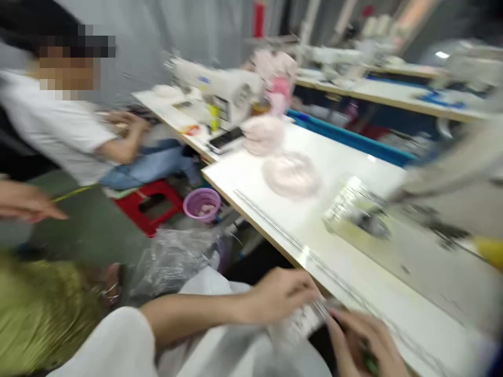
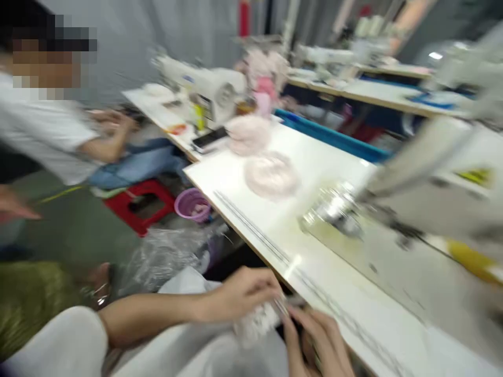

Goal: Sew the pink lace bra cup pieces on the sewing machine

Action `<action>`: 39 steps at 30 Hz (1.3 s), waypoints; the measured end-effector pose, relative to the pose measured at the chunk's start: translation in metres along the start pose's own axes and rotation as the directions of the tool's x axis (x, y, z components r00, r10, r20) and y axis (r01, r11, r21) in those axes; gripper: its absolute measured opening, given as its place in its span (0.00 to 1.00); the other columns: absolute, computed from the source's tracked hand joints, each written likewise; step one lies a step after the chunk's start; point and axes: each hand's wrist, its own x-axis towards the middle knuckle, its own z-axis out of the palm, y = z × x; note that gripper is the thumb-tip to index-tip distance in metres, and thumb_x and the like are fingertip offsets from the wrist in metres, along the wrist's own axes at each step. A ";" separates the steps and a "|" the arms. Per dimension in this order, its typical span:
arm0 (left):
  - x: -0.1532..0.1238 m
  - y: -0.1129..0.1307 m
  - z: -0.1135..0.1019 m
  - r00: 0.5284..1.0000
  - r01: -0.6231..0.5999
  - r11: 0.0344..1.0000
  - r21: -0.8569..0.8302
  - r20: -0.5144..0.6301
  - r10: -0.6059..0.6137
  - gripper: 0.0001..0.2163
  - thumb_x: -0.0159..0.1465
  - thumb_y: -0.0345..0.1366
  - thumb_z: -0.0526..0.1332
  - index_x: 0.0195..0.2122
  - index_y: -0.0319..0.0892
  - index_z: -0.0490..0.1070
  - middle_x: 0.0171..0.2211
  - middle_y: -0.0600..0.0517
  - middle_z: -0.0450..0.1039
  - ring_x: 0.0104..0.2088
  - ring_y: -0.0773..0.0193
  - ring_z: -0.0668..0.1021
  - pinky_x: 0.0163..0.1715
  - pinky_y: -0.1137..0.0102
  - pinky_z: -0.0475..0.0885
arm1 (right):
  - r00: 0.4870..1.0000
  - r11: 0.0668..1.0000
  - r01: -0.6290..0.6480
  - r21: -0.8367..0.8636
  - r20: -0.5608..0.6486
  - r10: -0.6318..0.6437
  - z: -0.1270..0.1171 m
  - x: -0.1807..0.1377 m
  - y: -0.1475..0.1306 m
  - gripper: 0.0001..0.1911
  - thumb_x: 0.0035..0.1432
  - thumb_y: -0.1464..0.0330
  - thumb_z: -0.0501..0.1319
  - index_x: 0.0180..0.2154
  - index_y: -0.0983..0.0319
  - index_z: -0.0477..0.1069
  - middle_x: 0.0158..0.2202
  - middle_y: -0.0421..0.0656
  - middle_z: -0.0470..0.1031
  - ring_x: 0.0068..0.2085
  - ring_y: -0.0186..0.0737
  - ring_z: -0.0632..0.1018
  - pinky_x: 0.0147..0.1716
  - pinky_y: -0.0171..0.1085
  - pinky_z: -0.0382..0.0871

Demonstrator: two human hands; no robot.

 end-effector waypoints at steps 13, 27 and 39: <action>0.005 -0.005 0.006 0.974 0.065 0.984 0.167 0.206 -0.099 0.14 0.70 0.46 0.53 0.34 0.41 0.68 0.27 0.56 0.63 0.26 0.70 0.63 0.25 0.74 0.56 | 0.976 0.980 -0.196 0.009 -0.089 0.196 -0.007 -0.025 0.014 0.10 0.61 0.73 0.61 0.43 0.55 0.75 0.36 0.43 0.71 0.30 0.33 0.72 0.21 0.33 0.66; 0.003 -0.003 0.004 0.964 0.046 0.949 0.313 0.235 -0.124 0.15 0.70 0.45 0.51 0.35 0.40 0.70 0.24 0.56 0.61 0.23 0.70 0.60 0.22 0.73 0.52 | 0.917 0.910 -0.367 0.195 -0.088 0.389 -0.006 -0.017 0.014 0.08 0.63 0.69 0.60 0.30 0.60 0.70 0.30 0.40 0.67 0.30 0.34 0.69 0.28 0.35 0.63; 0.003 0.002 0.000 0.935 0.140 0.974 0.178 0.299 -0.190 0.13 0.69 0.46 0.53 0.40 0.42 0.69 0.19 0.60 0.53 0.20 0.71 0.54 0.20 0.74 0.47 | 0.963 0.971 -0.227 0.076 -0.129 0.235 -0.008 -0.019 0.016 0.06 0.64 0.74 0.57 0.34 0.59 0.68 0.30 0.39 0.65 0.31 0.33 0.67 0.28 0.34 0.60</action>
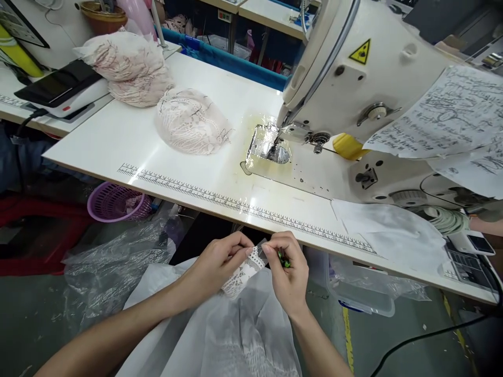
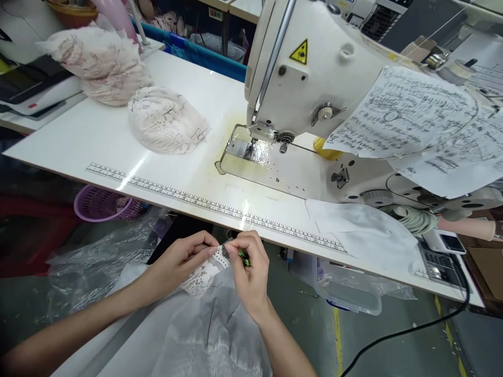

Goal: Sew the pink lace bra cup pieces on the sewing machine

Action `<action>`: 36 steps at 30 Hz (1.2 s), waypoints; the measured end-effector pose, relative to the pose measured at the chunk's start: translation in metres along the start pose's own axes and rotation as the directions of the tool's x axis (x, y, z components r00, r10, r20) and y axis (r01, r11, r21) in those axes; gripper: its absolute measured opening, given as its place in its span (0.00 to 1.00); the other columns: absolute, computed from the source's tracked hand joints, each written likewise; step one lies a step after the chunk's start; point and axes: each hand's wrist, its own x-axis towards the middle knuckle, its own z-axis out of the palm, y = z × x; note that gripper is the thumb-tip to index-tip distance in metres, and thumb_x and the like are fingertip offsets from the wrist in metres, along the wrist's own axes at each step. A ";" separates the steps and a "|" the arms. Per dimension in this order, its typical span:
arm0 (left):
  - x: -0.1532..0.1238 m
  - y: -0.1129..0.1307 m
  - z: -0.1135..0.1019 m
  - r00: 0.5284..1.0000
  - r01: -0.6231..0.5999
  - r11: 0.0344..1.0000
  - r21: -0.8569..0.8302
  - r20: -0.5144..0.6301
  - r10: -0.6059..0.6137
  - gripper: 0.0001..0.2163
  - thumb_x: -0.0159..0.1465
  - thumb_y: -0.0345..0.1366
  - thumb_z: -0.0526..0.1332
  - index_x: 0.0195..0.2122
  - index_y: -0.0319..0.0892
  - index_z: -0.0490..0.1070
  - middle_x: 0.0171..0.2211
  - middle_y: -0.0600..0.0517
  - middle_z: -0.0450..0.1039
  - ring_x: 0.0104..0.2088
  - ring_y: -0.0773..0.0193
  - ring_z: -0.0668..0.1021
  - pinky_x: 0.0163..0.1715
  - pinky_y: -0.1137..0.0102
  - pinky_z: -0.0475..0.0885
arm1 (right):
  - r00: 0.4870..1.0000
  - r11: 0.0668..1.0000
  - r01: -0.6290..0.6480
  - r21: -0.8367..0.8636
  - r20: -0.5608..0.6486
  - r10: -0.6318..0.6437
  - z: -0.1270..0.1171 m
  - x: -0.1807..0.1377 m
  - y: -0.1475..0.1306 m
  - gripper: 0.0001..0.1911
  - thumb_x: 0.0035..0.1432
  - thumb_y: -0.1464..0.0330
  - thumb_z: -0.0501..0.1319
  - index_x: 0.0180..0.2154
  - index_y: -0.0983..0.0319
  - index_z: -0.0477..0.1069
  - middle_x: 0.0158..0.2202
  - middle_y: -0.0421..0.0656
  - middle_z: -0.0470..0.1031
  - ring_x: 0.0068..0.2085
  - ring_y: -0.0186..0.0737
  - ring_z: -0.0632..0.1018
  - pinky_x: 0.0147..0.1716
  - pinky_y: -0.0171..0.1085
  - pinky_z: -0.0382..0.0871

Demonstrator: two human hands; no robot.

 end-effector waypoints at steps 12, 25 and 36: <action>0.009 0.006 -0.006 0.985 -0.049 0.999 -0.004 0.166 0.049 0.13 0.67 0.43 0.57 0.31 0.39 0.71 0.20 0.59 0.55 0.21 0.73 0.54 0.21 0.74 0.48 | 0.988 0.986 0.137 -0.093 0.078 -0.130 -0.004 0.006 -0.001 0.05 0.64 0.74 0.55 0.37 0.59 0.67 0.32 0.42 0.65 0.33 0.36 0.69 0.29 0.36 0.62; 0.016 0.014 -0.035 0.773 -0.011 1.000 -0.029 0.634 0.027 0.13 0.64 0.45 0.61 0.34 0.39 0.76 0.22 0.55 0.62 0.21 0.72 0.59 0.21 0.75 0.52 | 0.905 0.983 -0.109 0.148 0.424 0.037 -0.043 0.013 -0.013 0.06 0.66 0.68 0.54 0.34 0.60 0.63 0.29 0.40 0.67 0.30 0.34 0.68 0.28 0.35 0.61; 0.021 0.019 -0.038 0.742 -0.024 1.000 0.016 0.670 0.007 0.13 0.64 0.44 0.61 0.35 0.40 0.78 0.24 0.53 0.64 0.23 0.71 0.60 0.21 0.75 0.54 | 0.870 0.984 -0.167 -0.064 0.460 0.177 -0.052 0.005 -0.031 0.09 0.63 0.67 0.58 0.45 0.58 0.71 0.31 0.41 0.67 0.27 0.32 0.66 0.23 0.33 0.59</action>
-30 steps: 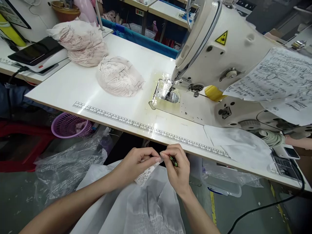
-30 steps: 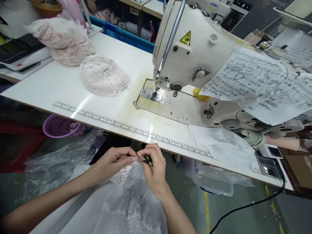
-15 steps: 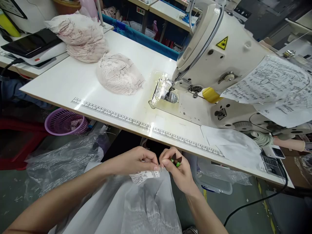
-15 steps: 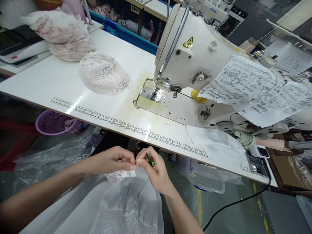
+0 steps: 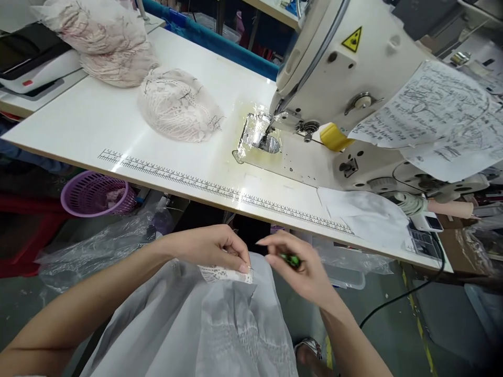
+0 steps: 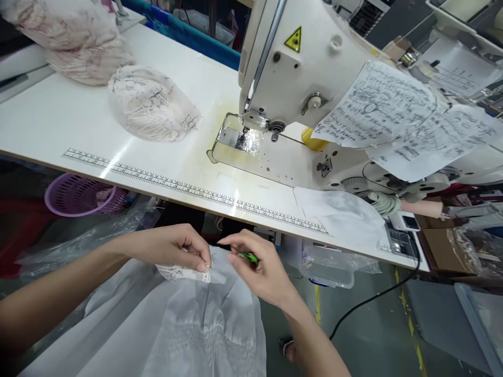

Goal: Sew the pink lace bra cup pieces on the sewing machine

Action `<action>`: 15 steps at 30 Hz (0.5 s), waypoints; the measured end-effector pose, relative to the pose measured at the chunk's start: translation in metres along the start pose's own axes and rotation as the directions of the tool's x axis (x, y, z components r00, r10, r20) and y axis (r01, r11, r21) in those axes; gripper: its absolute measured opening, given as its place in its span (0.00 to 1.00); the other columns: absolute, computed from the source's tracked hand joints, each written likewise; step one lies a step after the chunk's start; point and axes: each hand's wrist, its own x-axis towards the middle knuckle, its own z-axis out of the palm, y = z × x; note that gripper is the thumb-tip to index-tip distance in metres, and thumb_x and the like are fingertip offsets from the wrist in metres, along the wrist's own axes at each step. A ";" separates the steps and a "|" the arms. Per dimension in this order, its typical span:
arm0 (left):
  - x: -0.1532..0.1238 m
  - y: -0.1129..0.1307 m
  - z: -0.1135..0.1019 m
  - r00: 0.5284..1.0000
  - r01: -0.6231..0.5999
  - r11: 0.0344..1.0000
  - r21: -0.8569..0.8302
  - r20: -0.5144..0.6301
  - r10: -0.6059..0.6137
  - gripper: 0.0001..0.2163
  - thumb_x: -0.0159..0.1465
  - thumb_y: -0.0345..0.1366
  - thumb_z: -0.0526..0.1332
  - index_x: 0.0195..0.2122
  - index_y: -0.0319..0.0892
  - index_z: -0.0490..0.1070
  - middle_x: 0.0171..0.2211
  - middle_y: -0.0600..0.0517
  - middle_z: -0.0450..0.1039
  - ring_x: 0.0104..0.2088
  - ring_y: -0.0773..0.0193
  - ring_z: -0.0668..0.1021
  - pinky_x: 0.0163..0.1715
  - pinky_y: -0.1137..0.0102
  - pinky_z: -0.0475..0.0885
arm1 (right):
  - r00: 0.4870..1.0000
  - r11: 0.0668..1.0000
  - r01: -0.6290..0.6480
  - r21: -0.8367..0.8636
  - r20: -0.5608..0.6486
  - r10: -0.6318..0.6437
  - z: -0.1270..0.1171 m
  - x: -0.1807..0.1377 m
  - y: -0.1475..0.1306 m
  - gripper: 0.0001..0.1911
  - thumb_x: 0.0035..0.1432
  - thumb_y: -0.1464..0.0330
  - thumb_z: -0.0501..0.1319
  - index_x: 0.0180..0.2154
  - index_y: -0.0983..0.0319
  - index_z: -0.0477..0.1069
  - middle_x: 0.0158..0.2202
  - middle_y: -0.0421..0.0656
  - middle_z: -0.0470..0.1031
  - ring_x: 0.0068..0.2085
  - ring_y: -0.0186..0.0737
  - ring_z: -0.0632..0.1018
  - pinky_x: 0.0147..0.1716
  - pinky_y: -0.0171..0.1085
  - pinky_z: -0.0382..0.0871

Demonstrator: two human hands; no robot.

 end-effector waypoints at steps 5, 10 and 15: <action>0.000 0.005 -0.001 0.999 0.013 0.996 0.085 -0.049 -0.009 0.13 0.63 0.45 0.61 0.33 0.40 0.78 0.20 0.56 0.59 0.22 0.71 0.58 0.21 0.74 0.52 | 0.992 0.995 -0.096 0.021 0.087 0.094 0.023 0.006 0.003 0.07 0.59 0.65 0.61 0.39 0.60 0.73 0.33 0.42 0.67 0.30 0.33 0.67 0.21 0.31 0.57; 0.000 0.005 -0.004 0.999 0.027 0.994 0.107 -0.049 -0.022 0.13 0.63 0.45 0.62 0.33 0.39 0.77 0.20 0.56 0.58 0.22 0.71 0.58 0.21 0.74 0.51 | 0.997 0.994 -0.073 0.080 0.016 0.072 0.022 0.004 0.006 0.07 0.62 0.65 0.60 0.32 0.60 0.73 0.33 0.42 0.66 0.32 0.34 0.69 0.28 0.33 0.62; 0.011 0.001 -0.016 0.999 -0.031 0.997 0.074 -0.010 0.032 0.11 0.62 0.43 0.63 0.35 0.40 0.76 0.26 0.54 0.69 0.25 0.70 0.66 0.26 0.75 0.58 | 1.000 0.971 -0.007 0.240 0.017 0.003 0.012 -0.001 0.007 0.07 0.62 0.64 0.60 0.33 0.60 0.72 0.43 0.46 0.68 0.31 0.33 0.68 0.29 0.36 0.63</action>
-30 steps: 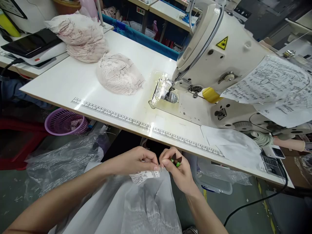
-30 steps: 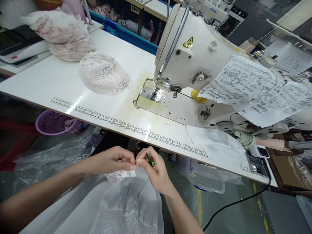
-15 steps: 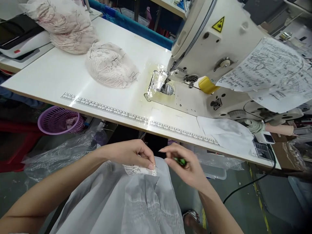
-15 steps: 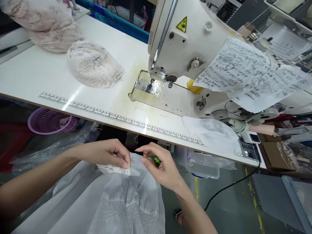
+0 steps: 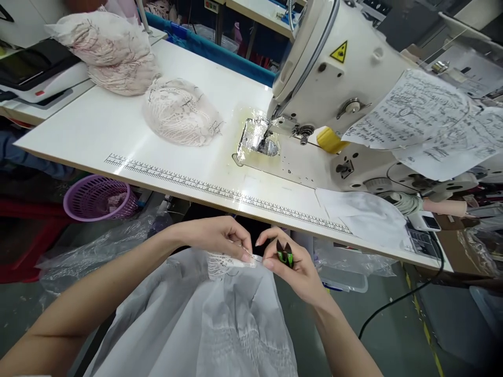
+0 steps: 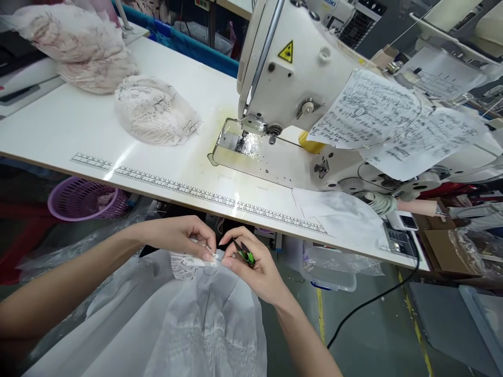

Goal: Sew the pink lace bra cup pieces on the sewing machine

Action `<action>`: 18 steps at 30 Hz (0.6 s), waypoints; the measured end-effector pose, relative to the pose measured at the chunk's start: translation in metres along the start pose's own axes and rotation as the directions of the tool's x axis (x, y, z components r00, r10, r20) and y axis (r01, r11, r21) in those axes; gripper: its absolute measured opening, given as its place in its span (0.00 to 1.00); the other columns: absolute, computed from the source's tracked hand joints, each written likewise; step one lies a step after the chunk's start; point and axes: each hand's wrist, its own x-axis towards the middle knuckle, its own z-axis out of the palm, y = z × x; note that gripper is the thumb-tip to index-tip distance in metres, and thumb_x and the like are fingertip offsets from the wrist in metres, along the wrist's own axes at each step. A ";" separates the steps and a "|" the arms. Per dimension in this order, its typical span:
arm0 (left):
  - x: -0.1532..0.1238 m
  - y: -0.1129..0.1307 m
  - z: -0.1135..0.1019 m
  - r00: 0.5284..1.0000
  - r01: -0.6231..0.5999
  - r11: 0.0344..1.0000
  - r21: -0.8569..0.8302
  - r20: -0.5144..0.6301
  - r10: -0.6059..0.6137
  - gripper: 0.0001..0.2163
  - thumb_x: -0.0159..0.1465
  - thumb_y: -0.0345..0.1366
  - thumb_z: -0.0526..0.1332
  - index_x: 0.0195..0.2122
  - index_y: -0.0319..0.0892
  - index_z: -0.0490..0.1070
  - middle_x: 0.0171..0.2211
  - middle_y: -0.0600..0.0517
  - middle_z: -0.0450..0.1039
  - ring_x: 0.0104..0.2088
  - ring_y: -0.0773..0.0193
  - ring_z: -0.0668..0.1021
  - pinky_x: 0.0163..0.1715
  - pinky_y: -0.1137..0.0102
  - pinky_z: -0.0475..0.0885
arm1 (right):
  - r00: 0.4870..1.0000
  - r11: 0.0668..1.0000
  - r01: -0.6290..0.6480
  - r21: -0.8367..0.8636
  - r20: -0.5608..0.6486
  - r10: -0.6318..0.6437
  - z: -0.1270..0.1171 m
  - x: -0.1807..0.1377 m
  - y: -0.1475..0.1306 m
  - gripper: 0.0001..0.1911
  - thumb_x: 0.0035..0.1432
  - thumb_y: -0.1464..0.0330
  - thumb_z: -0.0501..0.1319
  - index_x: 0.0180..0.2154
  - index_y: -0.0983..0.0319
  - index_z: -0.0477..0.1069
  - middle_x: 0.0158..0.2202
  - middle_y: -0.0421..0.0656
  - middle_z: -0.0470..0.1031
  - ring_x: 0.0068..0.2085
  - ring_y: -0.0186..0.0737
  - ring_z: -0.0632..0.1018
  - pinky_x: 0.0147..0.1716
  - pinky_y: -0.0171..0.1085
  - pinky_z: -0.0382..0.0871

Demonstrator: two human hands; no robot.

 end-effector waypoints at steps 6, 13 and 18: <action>0.010 -0.002 0.021 0.883 -0.107 0.980 0.167 -0.437 0.170 0.05 0.64 0.34 0.61 0.39 0.41 0.74 0.38 0.50 0.74 0.38 0.63 0.74 0.39 0.71 0.68 | 0.997 0.942 0.066 0.329 -0.059 -0.049 0.013 -0.004 -0.003 0.10 0.59 0.63 0.63 0.28 0.60 0.70 0.33 0.43 0.68 0.29 0.34 0.68 0.26 0.35 0.61; 0.002 -0.011 0.084 0.416 -0.294 0.805 0.516 -0.689 0.594 0.10 0.60 0.30 0.64 0.39 0.42 0.64 0.35 0.51 0.67 0.37 0.64 0.72 0.36 0.70 0.68 | 0.874 0.808 0.035 0.588 -0.410 0.261 0.040 -0.014 -0.011 0.11 0.60 0.63 0.63 0.29 0.61 0.67 0.33 0.37 0.65 0.18 0.21 0.48 0.15 0.32 0.42; 0.014 -0.020 0.097 0.518 -0.326 0.851 0.413 -0.675 0.526 0.20 0.57 0.24 0.59 0.49 0.44 0.59 0.46 0.49 0.67 0.48 0.61 0.72 0.47 0.67 0.68 | 0.882 0.800 -0.015 0.600 -0.368 0.293 0.048 -0.010 -0.012 0.11 0.58 0.63 0.65 0.29 0.61 0.69 0.17 0.30 0.48 0.18 0.24 0.47 0.17 0.32 0.41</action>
